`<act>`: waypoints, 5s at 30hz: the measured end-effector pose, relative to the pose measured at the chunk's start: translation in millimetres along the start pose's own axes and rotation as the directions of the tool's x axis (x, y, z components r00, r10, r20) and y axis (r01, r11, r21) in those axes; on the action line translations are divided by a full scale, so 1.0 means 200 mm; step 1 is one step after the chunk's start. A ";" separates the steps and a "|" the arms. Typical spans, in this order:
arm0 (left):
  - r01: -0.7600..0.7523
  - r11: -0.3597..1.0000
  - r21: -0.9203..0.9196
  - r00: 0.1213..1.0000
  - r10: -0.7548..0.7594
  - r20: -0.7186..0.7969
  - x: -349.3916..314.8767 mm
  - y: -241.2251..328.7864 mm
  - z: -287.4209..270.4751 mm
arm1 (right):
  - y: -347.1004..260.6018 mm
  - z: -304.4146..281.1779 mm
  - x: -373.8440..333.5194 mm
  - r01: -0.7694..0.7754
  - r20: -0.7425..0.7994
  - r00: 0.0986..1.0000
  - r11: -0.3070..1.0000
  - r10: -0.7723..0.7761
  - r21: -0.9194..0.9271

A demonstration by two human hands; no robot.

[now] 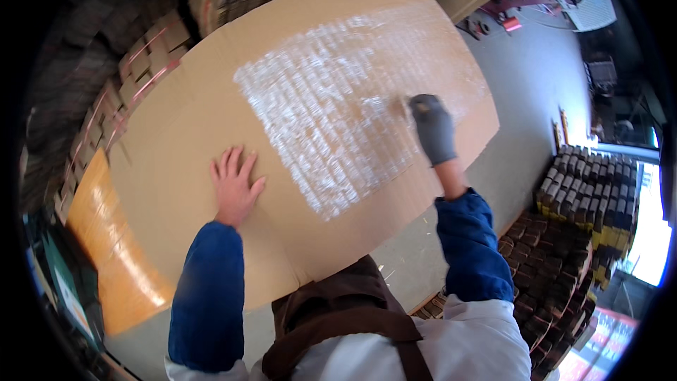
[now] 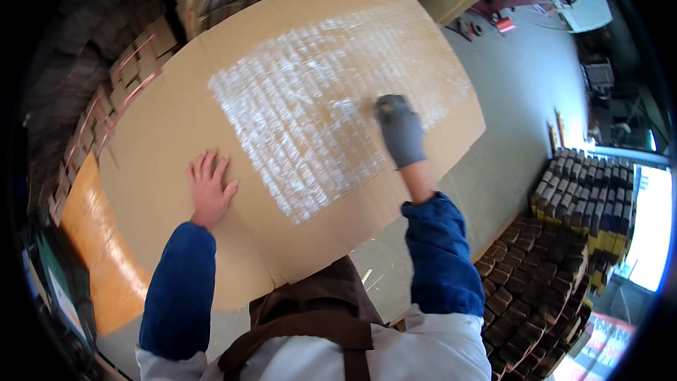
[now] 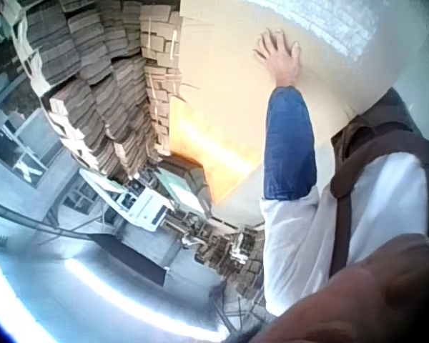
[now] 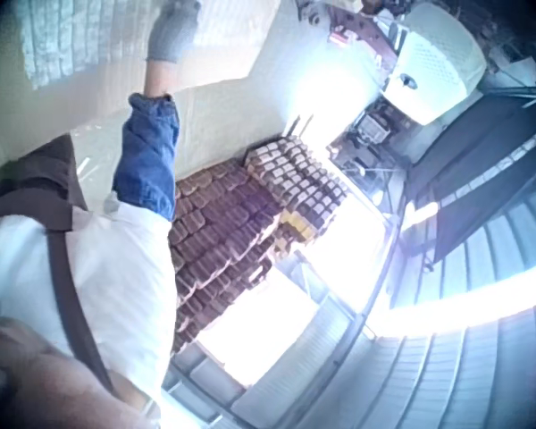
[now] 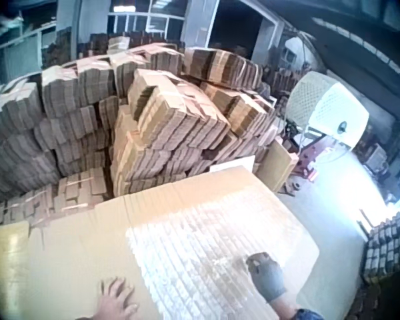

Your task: The person applies a white adhesive substance to a large flat cardboard sheet using a brush. They repeatedly dip the brush into a container on the floor to reload the adhesive and spread it across the surface. The person then picks up a stack of green printed boxes and places them on the treated cardboard.

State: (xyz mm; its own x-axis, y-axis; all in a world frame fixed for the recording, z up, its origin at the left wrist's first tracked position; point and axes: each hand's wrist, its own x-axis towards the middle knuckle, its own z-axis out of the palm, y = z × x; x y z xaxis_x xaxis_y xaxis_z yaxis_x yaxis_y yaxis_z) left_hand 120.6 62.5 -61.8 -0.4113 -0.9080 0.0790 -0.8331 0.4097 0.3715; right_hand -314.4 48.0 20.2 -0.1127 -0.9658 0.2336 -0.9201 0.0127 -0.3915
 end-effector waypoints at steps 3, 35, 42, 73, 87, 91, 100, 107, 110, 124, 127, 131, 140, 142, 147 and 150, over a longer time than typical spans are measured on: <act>-0.003 1.000 0.025 0.999 0.002 0.040 -0.04 -0.01 -0.02 | -0.14 -0.23 -0.11 -0.163 -0.049 0.982 0.955 0.180 0.250; 0.118 0.936 0.333 0.857 -0.265 0.442 0.16 0.36 -0.16 | -0.19 0.01 -0.31 0.083 0.273 0.955 0.989 -0.113 0.121; 0.110 0.938 0.328 0.873 -0.249 0.420 0.18 0.37 -0.18 | -0.10 0.11 -0.27 0.069 0.263 0.962 0.998 -0.068 0.005; 0.087 0.940 0.330 0.877 -0.229 0.422 0.15 0.33 -0.13 | 0.04 -0.31 -0.51 -0.228 0.352 0.934 0.869 0.066 0.440; 0.136 0.943 0.303 0.860 -0.264 0.436 0.16 0.33 -0.16 | 0.05 -0.18 -0.23 -0.011 0.121 0.993 0.990 -0.006 0.140; 0.123 0.940 0.319 0.859 -0.262 0.439 0.16 0.33 -0.15 | 0.17 -0.03 -0.10 -0.123 0.214 0.970 0.992 0.118 0.011; 0.124 0.944 0.307 0.858 -0.257 0.444 0.15 0.32 -0.15 | 0.21 -0.04 0.19 -0.199 0.182 0.965 0.979 0.187 0.049; 0.140 0.948 0.285 0.859 -0.260 0.441 0.16 0.33 -0.15 | 0.35 -0.01 0.36 -0.075 0.195 0.980 0.974 0.032 0.215; 0.170 0.945 0.280 0.846 -0.286 0.450 0.16 0.33 -0.17 | 0.28 -0.02 0.56 -0.111 0.099 0.991 0.952 0.085 0.285; 0.157 0.958 0.239 0.865 -0.250 0.435 0.15 0.31 -0.17 | 0.32 0.16 1.09 0.241 0.018 0.965 0.912 -0.262 0.332; 0.151 0.959 0.242 0.873 -0.244 0.423 0.13 0.30 -0.16 | 0.03 0.23 0.95 0.490 0.117 0.838 0.830 -0.533 0.266; 0.167 0.962 0.217 0.870 -0.248 0.427 0.17 0.31 -0.16 | 0.21 0.34 1.12 0.284 0.263 0.926 0.959 -0.272 -0.006; 0.177 0.955 0.237 0.864 -0.266 0.427 0.18 0.32 -0.16 | 0.21 0.34 1.17 0.188 0.272 0.947 0.982 -0.173 -0.031; 0.173 0.956 0.238 0.865 -0.263 0.426 0.18 0.32 -0.16 | 0.19 0.34 1.15 0.281 0.146 0.946 0.956 -0.291 0.081; 0.185 0.956 0.227 0.863 -0.268 0.428 0.17 0.33 -0.17 | 0.27 0.41 1.12 0.254 0.202 0.942 0.963 -0.267 0.090; 0.181 0.958 0.222 0.859 -0.264 0.438 0.18 0.34 -0.16 | 0.42 0.31 1.24 0.108 0.117 0.987 0.994 -0.111 0.026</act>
State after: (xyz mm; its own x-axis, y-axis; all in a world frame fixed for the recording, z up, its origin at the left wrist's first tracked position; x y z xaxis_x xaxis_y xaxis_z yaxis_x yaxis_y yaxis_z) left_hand 61.8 53.6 -3.5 -0.2955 -0.8501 -0.4358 -0.9548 0.2473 0.1650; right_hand -395.5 -205.7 -9.8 0.0346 -0.9850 0.1693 -0.9167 -0.0988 -0.3872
